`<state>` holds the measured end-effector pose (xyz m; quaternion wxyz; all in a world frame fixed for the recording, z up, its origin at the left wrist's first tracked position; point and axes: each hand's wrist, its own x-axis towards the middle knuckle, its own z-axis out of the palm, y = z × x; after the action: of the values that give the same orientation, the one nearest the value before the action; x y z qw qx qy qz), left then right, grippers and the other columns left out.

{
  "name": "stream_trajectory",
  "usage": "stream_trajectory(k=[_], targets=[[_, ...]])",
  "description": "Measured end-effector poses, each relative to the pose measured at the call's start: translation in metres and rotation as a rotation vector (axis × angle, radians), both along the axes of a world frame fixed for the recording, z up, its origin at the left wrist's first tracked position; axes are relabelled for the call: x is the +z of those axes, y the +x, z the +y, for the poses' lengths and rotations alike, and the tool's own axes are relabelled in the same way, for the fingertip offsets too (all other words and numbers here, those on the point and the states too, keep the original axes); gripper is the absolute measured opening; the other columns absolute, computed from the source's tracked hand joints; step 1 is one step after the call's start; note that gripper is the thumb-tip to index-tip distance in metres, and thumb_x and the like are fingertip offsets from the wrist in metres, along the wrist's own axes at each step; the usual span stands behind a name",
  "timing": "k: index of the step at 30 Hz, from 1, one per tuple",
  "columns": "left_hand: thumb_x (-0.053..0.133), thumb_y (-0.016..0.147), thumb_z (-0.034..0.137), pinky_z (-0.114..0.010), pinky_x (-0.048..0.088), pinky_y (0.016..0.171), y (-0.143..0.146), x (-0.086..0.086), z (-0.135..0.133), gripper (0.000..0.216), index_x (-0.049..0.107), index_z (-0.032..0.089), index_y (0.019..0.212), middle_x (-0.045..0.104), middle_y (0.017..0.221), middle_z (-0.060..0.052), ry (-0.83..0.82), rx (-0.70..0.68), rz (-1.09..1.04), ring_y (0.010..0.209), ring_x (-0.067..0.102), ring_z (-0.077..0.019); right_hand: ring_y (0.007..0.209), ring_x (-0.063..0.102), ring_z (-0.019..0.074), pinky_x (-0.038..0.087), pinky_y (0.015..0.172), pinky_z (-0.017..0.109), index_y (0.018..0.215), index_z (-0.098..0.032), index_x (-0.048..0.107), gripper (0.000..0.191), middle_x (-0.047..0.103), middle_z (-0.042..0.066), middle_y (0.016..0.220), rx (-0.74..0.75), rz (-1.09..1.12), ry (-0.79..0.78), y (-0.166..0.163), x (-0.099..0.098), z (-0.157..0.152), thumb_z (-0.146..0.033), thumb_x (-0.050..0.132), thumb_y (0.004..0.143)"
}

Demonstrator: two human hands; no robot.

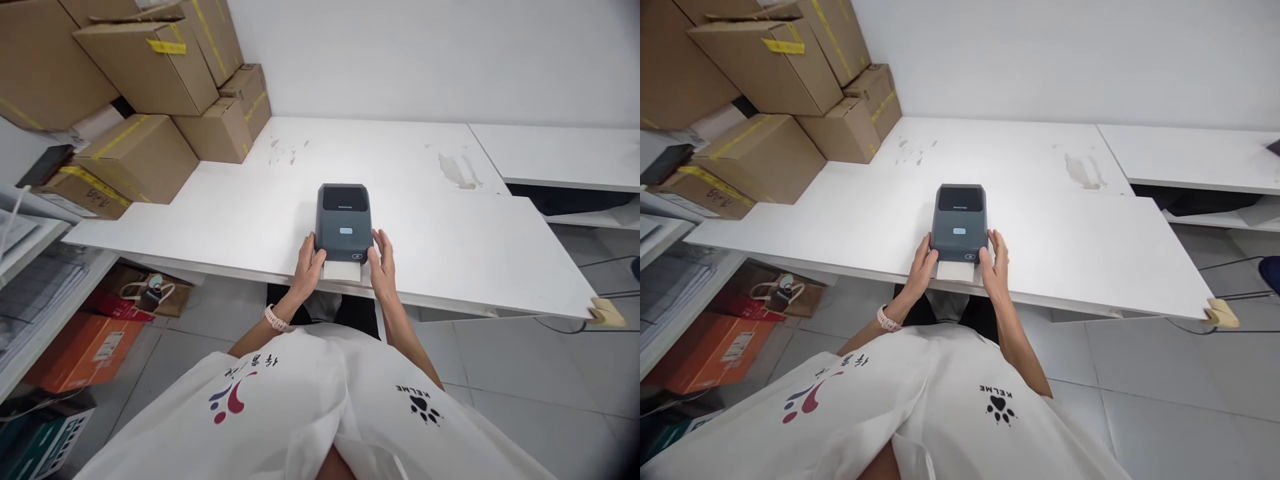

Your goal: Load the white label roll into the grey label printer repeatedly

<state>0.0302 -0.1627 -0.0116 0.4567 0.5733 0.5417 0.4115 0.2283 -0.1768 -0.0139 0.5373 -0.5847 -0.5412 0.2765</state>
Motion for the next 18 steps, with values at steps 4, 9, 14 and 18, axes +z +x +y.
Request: stream_trajectory(k=[4, 9, 14, 18], targets=[[0.037, 0.101, 0.059, -0.041, 0.017, 0.131, -0.002, 0.012, 0.0, 0.068, 0.028, 0.029, 0.161, 0.019, 0.173, -0.002, 0.072, -0.004, 0.035, 0.162, 0.007, -0.0217, 0.152, 0.038, 0.0266, 0.031, 0.126, 0.051, 0.151, -0.028, 0.04, 0.062, 0.041, 0.01, 0.162, 0.059, 0.146, 0.004, -0.002, -0.003, 0.001, -0.06, 0.047, 0.098], [0.035, 0.102, 0.053, -0.034, 0.034, 0.123, -0.008, 0.042, 0.034, 0.059, 0.041, 0.028, 0.155, 0.037, 0.166, -0.003, 0.209, -0.007, 0.023, 0.155, 0.031, -0.021, 0.157, 0.028, 0.0253, 0.031, 0.127, 0.048, 0.159, -0.034, 0.026, 0.067, 0.03, 0.006, 0.168, 0.084, -0.024, 0.125, 0.004, 0.034, 0.034, -0.064, 0.038, 0.099], [0.052, 0.092, 0.038, -0.035, 0.05, 0.097, -0.008, 0.05, 0.086, 0.053, 0.054, 0.02, 0.142, 0.064, 0.137, -0.012, 0.142, 0.149, 0.272, 0.124, 0.061, -0.0263, 0.16, 0.015, 0.0326, 0.017, 0.126, 0.064, 0.163, -0.038, -0.004, 0.082, 0.015, 0.006, 0.171, 0.05, -0.331, 0.252, 0.011, 0.075, 0.119, -0.069, 0.034, 0.098], [0.057, 0.084, 0.038, -0.038, 0.049, 0.084, -0.004, 0.039, 0.11, 0.066, 0.048, 0.017, 0.146, 0.072, 0.111, -0.012, -0.115, 0.011, 0.533, 0.106, 0.067, -0.0304, 0.158, 0.015, 0.0388, 0.015, 0.12, 0.074, 0.162, -0.033, -0.007, 0.089, 0.02, 0.012, 0.169, 0.023, -0.431, 0.248, 0.014, 0.101, 0.179, -0.07, 0.038, 0.096]])
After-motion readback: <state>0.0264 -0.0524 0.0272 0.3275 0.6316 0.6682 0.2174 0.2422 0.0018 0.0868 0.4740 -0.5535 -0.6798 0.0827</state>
